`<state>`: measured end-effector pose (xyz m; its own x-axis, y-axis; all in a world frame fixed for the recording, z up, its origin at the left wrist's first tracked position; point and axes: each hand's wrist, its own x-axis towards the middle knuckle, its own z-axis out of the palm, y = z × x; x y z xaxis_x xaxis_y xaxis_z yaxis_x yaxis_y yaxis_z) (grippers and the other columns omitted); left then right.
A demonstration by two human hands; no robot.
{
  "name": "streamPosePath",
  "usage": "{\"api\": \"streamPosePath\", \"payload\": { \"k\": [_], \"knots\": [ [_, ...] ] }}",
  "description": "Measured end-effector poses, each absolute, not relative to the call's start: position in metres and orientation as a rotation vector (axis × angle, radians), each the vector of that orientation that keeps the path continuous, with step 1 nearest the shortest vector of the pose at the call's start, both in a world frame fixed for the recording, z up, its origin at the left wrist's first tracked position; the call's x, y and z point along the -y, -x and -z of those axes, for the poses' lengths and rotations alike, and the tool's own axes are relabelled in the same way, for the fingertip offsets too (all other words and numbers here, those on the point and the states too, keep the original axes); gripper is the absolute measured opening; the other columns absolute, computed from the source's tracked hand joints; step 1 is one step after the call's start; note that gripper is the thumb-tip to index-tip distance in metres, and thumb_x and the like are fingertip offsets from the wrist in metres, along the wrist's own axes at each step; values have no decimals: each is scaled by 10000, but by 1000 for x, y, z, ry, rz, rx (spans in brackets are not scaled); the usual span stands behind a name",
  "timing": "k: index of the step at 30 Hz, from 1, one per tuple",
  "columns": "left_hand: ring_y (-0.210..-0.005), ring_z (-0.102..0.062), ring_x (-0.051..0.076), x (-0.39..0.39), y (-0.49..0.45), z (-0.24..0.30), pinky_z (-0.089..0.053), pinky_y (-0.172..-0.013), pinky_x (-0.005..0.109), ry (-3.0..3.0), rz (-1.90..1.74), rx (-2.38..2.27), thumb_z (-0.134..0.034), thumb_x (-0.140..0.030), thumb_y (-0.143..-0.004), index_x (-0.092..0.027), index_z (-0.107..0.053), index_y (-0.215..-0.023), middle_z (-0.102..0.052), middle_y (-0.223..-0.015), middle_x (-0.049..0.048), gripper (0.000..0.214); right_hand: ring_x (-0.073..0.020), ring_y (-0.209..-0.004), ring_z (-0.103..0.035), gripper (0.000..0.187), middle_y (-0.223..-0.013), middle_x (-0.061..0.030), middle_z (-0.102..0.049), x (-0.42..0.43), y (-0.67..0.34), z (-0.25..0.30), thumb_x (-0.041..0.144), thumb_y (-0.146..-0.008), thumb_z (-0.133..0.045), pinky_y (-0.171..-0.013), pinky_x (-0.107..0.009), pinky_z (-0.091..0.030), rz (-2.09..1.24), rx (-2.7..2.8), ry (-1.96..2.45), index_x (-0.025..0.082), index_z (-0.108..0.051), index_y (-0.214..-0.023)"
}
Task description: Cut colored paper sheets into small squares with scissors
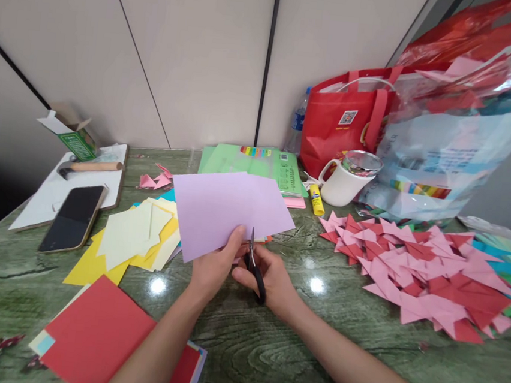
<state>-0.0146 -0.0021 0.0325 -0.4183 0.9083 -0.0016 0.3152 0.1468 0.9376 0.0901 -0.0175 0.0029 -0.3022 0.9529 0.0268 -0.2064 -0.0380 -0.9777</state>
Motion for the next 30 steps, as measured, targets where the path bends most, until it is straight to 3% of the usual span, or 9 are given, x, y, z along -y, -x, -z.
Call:
{"api": "streamPosePath", "payload": {
  "k": [12, 20, 26, 30],
  "knots": [
    [-899, -584, 203, 1, 18, -26, -437, -834, 311, -1205, -1324, -1749, -603, -423, -643, -192, -647, -858, -656, -933, 56, 319, -88, -512, -409, 327, -609, 34, -482, 18, -89, 4, 384, -577, -716, -480, -224, -327, -1528, 1240, 899, 177, -515, -731],
    [-918, -578, 202, -1, 17, -17, -402, -873, 311, -1046, -1359, -1593, -606, -481, -619, -141, -626, -902, -655, -932, 77, 442, -79, -478, -429, 319, -600, 34, -503, 18, -87, 7, 383, -576, -711, -459, -216, -345, -1516, 1224, 913, 169, -522, -717],
    [-1054, -512, 191, -4, 17, -11, -324, -961, 307, -987, -1421, -1619, -588, -500, -636, -171, -567, -1041, -577, -1122, 78, 523, -81, -473, -430, 318, -573, 37, -508, 19, -86, 3, 394, -584, -701, -461, -217, -349, -1532, 1204, 912, 166, -528, -721],
    [-1103, -476, 191, -2, 17, -16, -276, -996, 305, -1042, -1344, -1690, -585, -494, -642, -185, -554, -1058, -569, -1136, 69, 519, -99, -554, -470, 335, -635, 27, -513, 18, -87, 4, 368, -571, -720, -537, -233, -386, -1500, 1203, 868, 169, -528, -759]
  ]
}}
